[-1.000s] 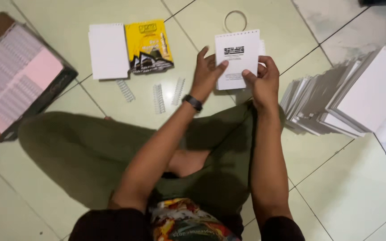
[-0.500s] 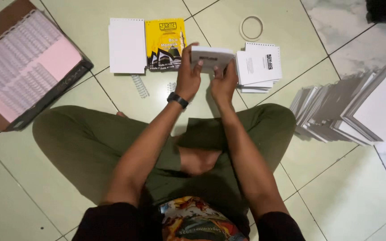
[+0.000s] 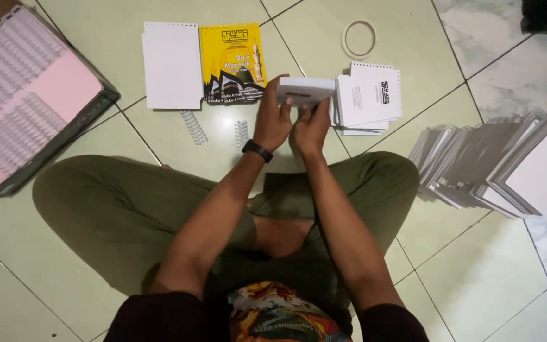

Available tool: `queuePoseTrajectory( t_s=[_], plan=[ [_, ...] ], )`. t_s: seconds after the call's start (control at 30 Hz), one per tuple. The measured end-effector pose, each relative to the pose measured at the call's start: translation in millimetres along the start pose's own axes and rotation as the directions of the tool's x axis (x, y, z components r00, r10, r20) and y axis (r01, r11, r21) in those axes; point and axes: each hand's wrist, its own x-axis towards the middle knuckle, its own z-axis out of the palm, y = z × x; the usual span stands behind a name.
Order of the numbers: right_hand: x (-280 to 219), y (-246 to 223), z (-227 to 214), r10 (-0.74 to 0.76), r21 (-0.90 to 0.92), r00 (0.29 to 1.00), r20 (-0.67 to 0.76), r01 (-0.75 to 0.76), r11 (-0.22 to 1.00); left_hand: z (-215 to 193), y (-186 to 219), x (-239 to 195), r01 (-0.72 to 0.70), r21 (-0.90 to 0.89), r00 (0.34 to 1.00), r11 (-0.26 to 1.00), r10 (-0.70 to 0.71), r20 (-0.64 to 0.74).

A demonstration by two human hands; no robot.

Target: The person sits on the floor and assembles spiral notebooks by hand. They insert spiral bindings into the holes of paper stacks, then place yellow covers onto the bound stacks. The person handles the notebooks and bindings directly without using tools.

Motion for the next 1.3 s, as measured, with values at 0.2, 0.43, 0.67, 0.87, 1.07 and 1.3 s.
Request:
queuePoseTrajectory(
  t_s=[0.2,0.43,0.67,0.87,1.07,1.3],
  plan=[
    [-6,-41,-2,0.004,0.012,0.999,-0.035,-0.004,1.000,4,-19,4,-0.077,0.037,0.997,0.996,0.077,-0.008],
    [-3,-24,-3,-0.060,-0.125,0.996,-0.066,0.051,0.991,1,1,7,-0.096,-0.010,0.995,0.995,0.096,-0.017],
    [-5,-45,-5,-0.080,-0.113,0.995,-0.062,0.073,0.991,-3,0,6,-0.079,-0.039,0.997,0.996,0.079,0.000],
    [-4,-42,-5,-0.084,-0.123,0.995,-0.057,0.077,0.989,0,4,0,-0.096,0.011,0.995,0.995,0.096,-0.039],
    [-1,-25,-5,-0.021,-0.132,0.997,-0.068,0.012,0.991,-5,7,3,-0.031,0.040,0.999,0.999,0.032,-0.024],
    [-7,-107,-68,-0.023,-0.054,0.980,0.199,0.035,0.998,-43,83,11,-0.005,-0.194,0.994,0.981,0.025,0.102]
  ],
)
